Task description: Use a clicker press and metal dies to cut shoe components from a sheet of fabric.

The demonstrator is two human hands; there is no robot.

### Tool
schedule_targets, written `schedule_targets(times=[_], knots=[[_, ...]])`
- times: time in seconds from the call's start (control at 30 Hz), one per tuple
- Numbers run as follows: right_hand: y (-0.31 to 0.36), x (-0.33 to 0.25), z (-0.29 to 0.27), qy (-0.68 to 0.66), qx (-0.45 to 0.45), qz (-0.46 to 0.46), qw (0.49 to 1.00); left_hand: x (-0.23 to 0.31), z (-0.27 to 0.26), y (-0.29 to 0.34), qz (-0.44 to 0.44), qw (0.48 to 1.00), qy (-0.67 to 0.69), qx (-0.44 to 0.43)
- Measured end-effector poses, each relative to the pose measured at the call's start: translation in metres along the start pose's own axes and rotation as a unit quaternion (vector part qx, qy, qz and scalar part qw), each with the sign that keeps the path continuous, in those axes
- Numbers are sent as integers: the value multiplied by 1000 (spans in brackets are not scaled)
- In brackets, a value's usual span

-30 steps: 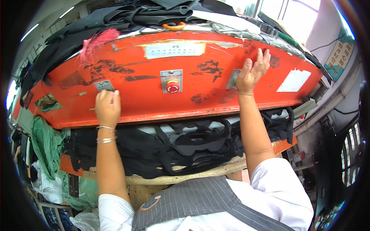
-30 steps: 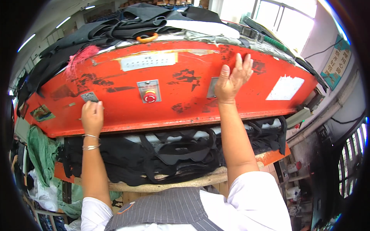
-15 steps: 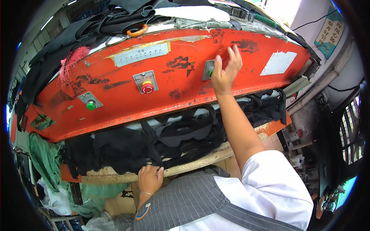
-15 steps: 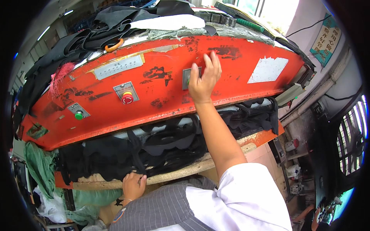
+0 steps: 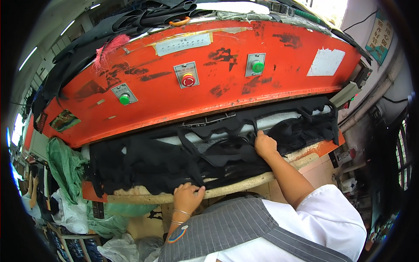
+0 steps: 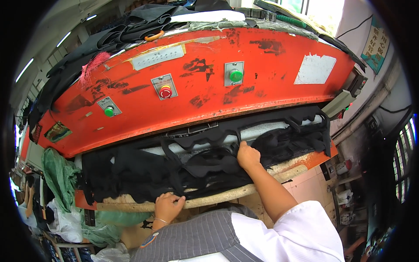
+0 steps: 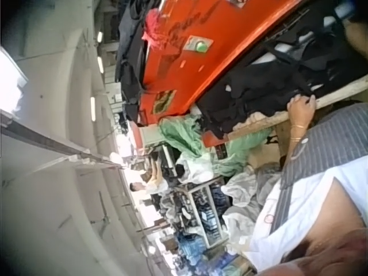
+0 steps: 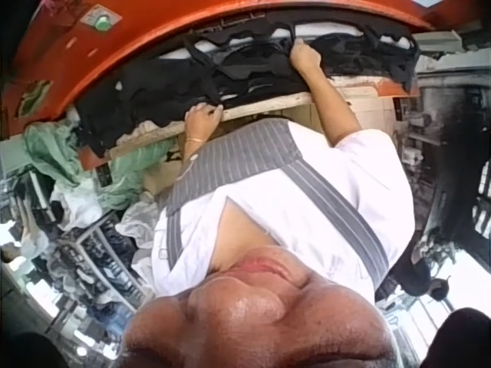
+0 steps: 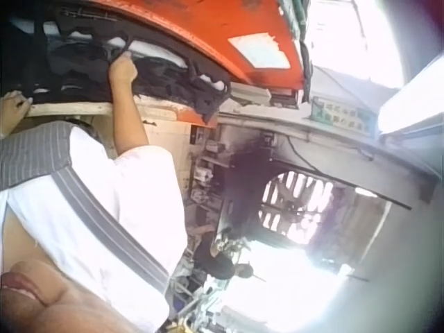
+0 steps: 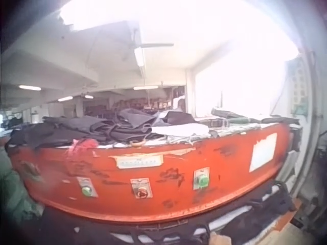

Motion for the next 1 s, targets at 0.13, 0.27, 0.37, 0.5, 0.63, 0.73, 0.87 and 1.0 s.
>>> schedule_targets(times=[0.13, 0.27, 0.37, 0.5, 0.63, 0.73, 0.87, 1.0], knots=[[26, 7, 26, 28, 17, -22, 999, -23, 14, 28, 51, 998, 16, -45], [31, -17, 44, 35, -42, 16, 998, -64, 33, 51, 133, 988, 70, -38], [33, -22, 64, 53, -48, 45, 996, -94, 31, 51, 105, 947, 296, -62], [32, -34, 71, 92, -12, -15, 996, -122, 9, 63, 114, 838, 528, -74], [7, -9, 63, 210, -120, -84, 967, -118, 10, 88, 97, 759, 644, -33], [-19, 21, 66, 283, -279, -191, 897, -128, 18, 126, 92, 711, 693, 72], [-70, 63, 99, 470, -328, -296, 764, -138, 57, 215, 85, 612, 712, 333], [-126, 93, 117, 571, -321, -367, 660, -103, 91, 321, 92, 449, 687, 564]])
Point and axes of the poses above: each hand's wrist, its own y-axis away from the middle knuckle, its own z-axis out of the palm, x = y × z, the point moved 3 cm from there along -y, towards the middle knuckle, and after that the axes turned 13 degrees about -x, right-handed, at the moved point
